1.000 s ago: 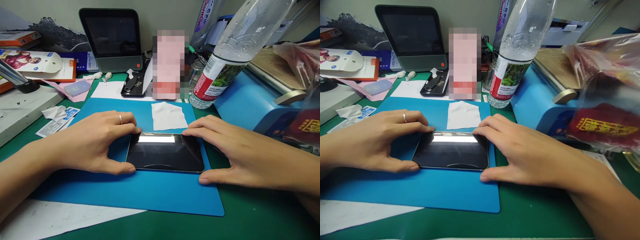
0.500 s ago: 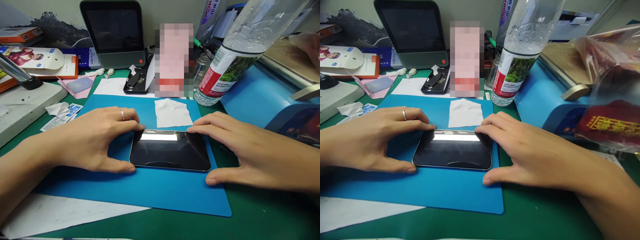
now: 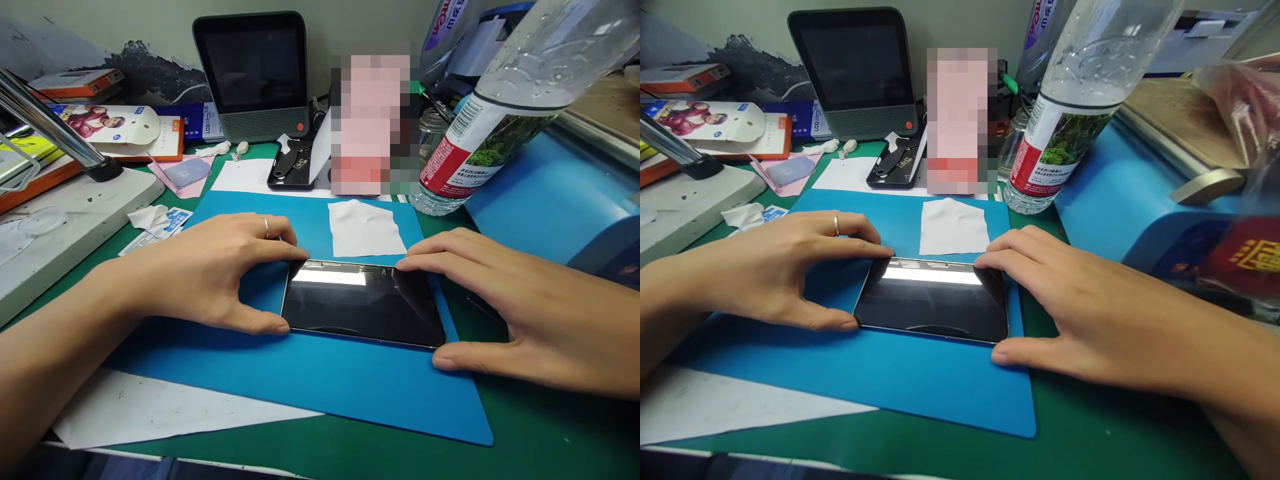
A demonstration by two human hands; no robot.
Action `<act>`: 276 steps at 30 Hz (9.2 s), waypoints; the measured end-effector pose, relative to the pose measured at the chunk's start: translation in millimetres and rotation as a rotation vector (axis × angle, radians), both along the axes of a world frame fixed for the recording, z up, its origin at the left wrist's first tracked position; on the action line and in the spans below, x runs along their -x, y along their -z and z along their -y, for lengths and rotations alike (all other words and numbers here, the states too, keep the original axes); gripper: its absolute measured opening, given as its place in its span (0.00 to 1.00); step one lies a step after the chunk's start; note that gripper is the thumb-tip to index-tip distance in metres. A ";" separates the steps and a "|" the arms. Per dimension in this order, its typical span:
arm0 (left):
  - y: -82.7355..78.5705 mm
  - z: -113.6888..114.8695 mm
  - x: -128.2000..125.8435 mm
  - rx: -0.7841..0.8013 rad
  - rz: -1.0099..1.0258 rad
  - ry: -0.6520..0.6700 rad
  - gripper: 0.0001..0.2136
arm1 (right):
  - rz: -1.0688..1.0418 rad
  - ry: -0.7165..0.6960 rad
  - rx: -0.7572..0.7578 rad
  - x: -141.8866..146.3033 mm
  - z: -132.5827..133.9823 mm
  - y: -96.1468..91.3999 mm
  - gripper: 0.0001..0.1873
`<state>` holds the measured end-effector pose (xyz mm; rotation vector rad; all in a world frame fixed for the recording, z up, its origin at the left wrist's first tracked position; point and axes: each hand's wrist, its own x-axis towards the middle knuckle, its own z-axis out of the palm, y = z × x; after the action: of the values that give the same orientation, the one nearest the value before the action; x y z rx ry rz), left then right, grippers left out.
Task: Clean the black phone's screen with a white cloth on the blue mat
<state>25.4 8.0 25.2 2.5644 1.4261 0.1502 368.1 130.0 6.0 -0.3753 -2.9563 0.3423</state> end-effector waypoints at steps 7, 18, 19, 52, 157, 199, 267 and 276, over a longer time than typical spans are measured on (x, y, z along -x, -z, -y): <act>3.8 -2.1 1.5 -0.006 0.035 0.025 0.28 | -0.042 -0.019 -0.016 3.4 0.9 -3.2 0.38; 3.1 -4.1 -0.4 0.049 0.143 0.016 0.28 | -0.174 0.104 -0.200 34.5 7.5 -24.4 0.15; 3.1 -4.4 -0.5 0.050 0.143 0.015 0.28 | -0.133 0.129 -0.196 41.7 7.5 -27.9 0.15; 8.7 -3.9 -11.6 -0.250 0.343 -0.127 0.19 | -0.463 -0.073 0.024 95.7 20.6 -3.9 0.06; 20.4 15.9 -42.8 -0.162 -0.107 0.130 0.36 | -0.412 0.127 -0.025 85.4 0.9 -5.3 0.14; 4.2 -1.5 0.4 -0.094 0.071 0.082 0.24 | 0.071 0.092 0.263 73.0 -1.3 -16.7 0.41; 15.6 7.7 -43.8 -0.185 0.001 0.077 0.23 | 0.017 0.043 0.152 74.4 -2.3 -9.2 0.32; 16.2 8.3 -45.3 -0.182 -0.023 0.028 0.25 | -0.007 0.041 0.196 74.6 -1.3 -9.5 0.32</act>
<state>70.7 -0.3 9.0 2.7378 1.4449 0.2578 293.5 131.3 15.5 -0.4552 -2.9117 0.6293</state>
